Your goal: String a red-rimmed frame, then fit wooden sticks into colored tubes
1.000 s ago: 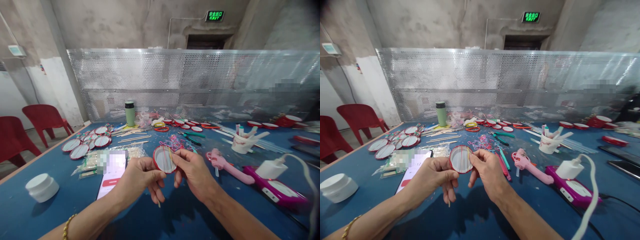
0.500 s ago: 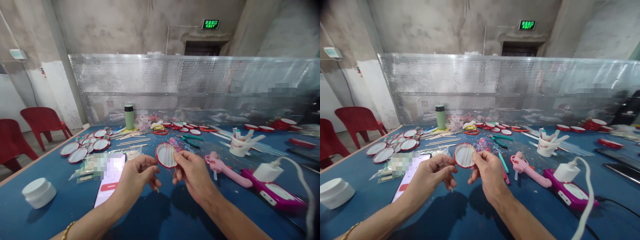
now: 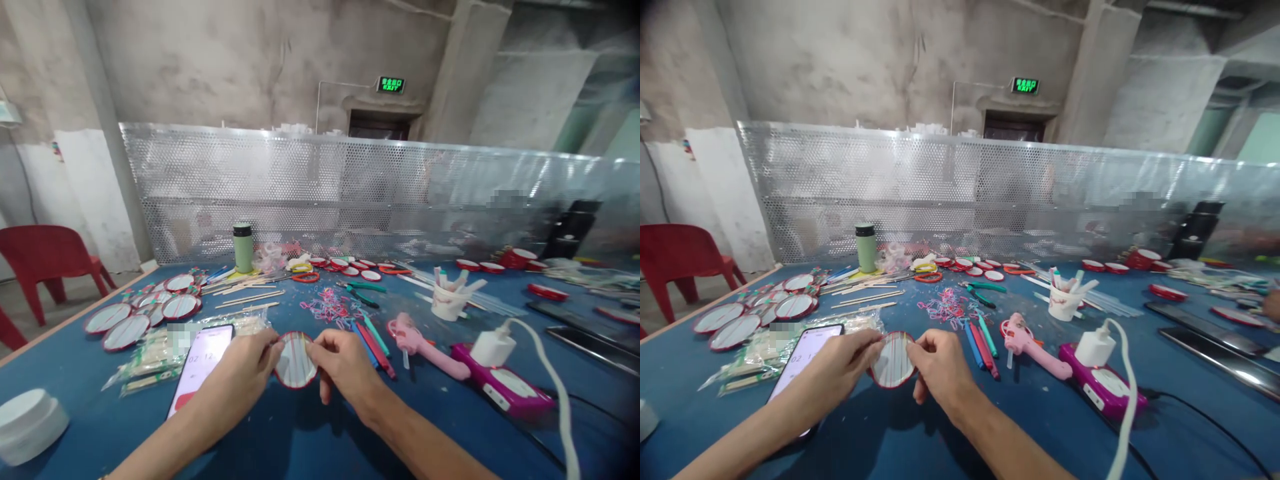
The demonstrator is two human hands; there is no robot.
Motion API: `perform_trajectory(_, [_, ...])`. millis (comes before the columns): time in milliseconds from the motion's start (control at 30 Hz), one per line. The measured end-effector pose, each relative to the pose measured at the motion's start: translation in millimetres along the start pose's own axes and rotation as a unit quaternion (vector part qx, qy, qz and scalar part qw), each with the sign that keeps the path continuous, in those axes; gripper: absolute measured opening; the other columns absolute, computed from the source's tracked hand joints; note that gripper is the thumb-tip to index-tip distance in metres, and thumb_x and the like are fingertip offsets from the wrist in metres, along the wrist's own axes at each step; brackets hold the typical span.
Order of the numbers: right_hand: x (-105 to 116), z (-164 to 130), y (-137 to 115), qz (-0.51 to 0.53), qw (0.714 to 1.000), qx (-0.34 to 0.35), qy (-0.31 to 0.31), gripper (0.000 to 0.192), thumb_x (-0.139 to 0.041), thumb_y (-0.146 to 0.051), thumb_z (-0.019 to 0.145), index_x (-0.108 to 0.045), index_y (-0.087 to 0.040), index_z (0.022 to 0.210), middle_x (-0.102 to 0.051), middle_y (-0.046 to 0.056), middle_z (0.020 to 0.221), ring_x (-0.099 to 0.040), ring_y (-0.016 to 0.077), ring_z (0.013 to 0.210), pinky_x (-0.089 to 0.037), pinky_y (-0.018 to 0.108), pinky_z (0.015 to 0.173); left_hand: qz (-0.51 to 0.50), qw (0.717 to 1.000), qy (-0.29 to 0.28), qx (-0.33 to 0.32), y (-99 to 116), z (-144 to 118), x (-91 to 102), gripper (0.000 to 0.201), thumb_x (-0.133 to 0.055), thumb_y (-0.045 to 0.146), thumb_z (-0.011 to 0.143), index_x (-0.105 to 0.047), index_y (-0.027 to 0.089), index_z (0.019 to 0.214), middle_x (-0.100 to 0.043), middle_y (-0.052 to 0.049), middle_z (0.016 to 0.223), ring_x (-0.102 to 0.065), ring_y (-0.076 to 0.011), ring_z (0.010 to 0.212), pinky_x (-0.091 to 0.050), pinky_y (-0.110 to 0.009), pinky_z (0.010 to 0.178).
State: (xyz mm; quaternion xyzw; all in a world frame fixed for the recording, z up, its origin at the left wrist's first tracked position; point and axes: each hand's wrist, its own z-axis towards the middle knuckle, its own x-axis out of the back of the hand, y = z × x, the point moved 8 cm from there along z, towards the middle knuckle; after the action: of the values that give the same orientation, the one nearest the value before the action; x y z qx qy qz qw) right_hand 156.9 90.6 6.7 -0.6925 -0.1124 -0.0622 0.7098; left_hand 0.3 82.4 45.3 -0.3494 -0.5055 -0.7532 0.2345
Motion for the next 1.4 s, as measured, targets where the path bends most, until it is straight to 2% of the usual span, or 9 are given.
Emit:
perform_trajectory(133, [-2.1,-3.8,-0.3,-0.042,0.999,-0.004,-0.018,0.028,-0.059,-0.041,0.079,-0.049,-0.02,0.063,-0.048,-0.008,0.035,-0.049,0.0093,0.027,-0.03,0.016,0.029,0.01,0.999,-0.034,0.013,-6.0,1.1,-16.1,0.031,-0.037,0.024,0.094,-0.055,0.018,0.068,-0.061,-0.002,0.065,-0.053,-0.0148,0.06,-0.03,-0.026,0.058])
perform_trajectory(300, [1.1,-8.6,-8.5,-0.121,0.991,0.003,-0.056,0.03,-0.055,-0.044,0.086,-0.052,-0.02,0.068,-0.05,-0.007,0.04,-0.049,0.009,0.029,-0.033,0.016,0.031,0.022,0.999,-0.023,0.014,-9.6,0.4,-17.9,0.017,-0.037,0.016,0.092,-0.053,0.019,0.091,-0.062,0.0,0.065,-0.055,-0.0153,0.06,-0.032,-0.025,0.058])
perform_trajectory(467, [34.7,-8.1,-41.4,-0.239,0.956,0.145,0.087,0.039,-0.046,-0.045,0.093,-0.055,-0.02,0.065,-0.063,0.001,0.058,-0.054,0.0091,0.04,-0.038,0.019,0.043,0.129,0.99,-0.042,0.024,-4.8,-1.8,-28.0,0.014,-0.038,0.014,0.092,-0.05,0.019,0.096,-0.068,-0.004,0.073,-0.065,-0.0198,0.07,-0.032,-0.028,0.059])
perform_trajectory(633, [59.1,-3.6,-54.3,-0.267,0.927,0.2,0.171,0.03,-0.048,-0.036,0.089,-0.061,-0.02,0.067,-0.069,0.003,0.064,-0.058,0.0123,0.051,-0.041,0.021,0.052,0.257,0.962,-0.082,0.031,5.6,-6.4,-43.9,0.023,-0.036,0.014,0.091,-0.053,0.016,0.107,-0.073,-0.013,0.086,-0.071,-0.0287,0.083,-0.041,-0.032,0.062])
perform_trajectory(867, [60.5,8.4,-56.6,-0.28,0.938,0.166,0.124,0.028,-0.047,-0.037,0.088,-0.06,-0.02,0.07,-0.068,0.001,0.064,-0.053,0.0108,0.04,-0.039,0.022,0.046,0.318,0.946,-0.064,-0.014,15.8,-7.1,-49.5,0.029,-0.04,0.005,0.083,-0.056,0.011,0.107,-0.073,-0.019,0.082,-0.073,-0.0326,0.078,-0.052,-0.036,0.063])
perform_trajectory(1033, [47.7,5.2,-69.6,-0.317,0.93,0.176,0.049,0.029,-0.048,-0.038,0.088,-0.061,-0.021,0.069,-0.067,0.0,0.059,-0.051,0.0105,0.036,-0.037,0.023,0.042,0.318,0.945,-0.063,-0.043,21.2,-6.4,-49.9,0.028,-0.045,0.006,0.082,-0.057,0.012,0.105,-0.072,-0.017,0.073,-0.073,-0.0332,0.07,-0.054,-0.037,0.058])
perform_trajectory(1200, [31.2,8.6,-56.7,-0.332,0.931,0.147,-0.048,0.032,-0.046,-0.035,0.089,-0.059,-0.022,0.064,-0.067,-0.001,0.058,-0.053,0.0108,0.035,-0.039,0.024,0.043,0.299,0.951,-0.032,-0.071,28.7,-11.0,-41.0,0.021,-0.046,0.009,0.085,-0.057,0.016,0.101,-0.071,-0.012,0.072,-0.071,-0.0265,0.065,-0.053,-0.032,0.06])
perform_trajectory(1300, [32.1,13.6,-48.4,-0.335,0.929,0.155,-0.026,0.034,-0.043,-0.036,0.091,-0.059,-0.022,0.065,-0.067,-0.001,0.059,-0.055,0.0117,0.039,-0.041,0.025,0.048,0.276,0.953,-0.05,-0.11,33.3,-17.1,-45.5,0.023,-0.048,0.006,0.083,-0.057,0.017,0.1,-0.072,-0.01,0.077,-0.07,-0.0227,0.067,-0.051,-0.029,0.06])
perform_trajectory(1400, [34.8,16.9,-40.7,-0.355,0.921,0.157,0.002,0.037,-0.043,-0.038,0.093,-0.056,-0.021,0.062,-0.065,-0.001,0.056,-0.054,0.0125,0.042,-0.038,0.025,0.05,0.231,0.961,-0.018,-0.148,38.9,-21.1,-39.3,0.024,-0.044,0.006,0.085,-0.059,0.018,0.1,-0.072,-0.008,0.077,-0.068,-0.0204,0.067,-0.048,-0.027,0.059])
